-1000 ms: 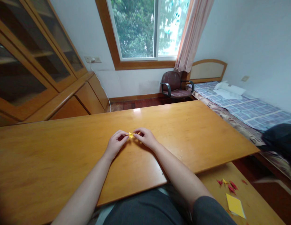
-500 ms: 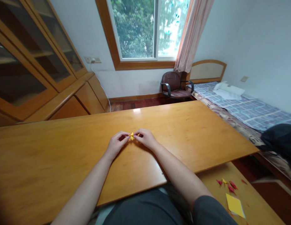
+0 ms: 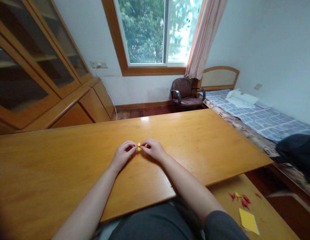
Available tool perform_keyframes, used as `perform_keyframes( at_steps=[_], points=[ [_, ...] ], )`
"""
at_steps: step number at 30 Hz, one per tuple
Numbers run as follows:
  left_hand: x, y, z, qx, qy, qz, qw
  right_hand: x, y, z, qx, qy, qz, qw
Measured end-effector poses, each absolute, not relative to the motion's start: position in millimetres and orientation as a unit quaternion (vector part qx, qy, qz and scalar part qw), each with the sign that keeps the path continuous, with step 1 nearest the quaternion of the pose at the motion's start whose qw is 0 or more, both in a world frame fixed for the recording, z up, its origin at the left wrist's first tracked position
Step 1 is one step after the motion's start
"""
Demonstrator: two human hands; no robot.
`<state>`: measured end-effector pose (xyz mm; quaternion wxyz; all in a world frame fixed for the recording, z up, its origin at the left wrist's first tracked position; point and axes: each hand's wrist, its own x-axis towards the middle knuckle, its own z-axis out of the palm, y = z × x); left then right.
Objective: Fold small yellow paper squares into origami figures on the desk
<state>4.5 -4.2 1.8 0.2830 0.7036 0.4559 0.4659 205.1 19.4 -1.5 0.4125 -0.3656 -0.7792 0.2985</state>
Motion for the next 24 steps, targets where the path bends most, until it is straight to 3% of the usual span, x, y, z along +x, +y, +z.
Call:
perform_keyframes(
  at_steps=[24],
  points=[
    [4,1,-5,0.667,0.490,0.470,0.306,218,34,-1,-0.415,-0.748,0.262,0.446]
  ],
)
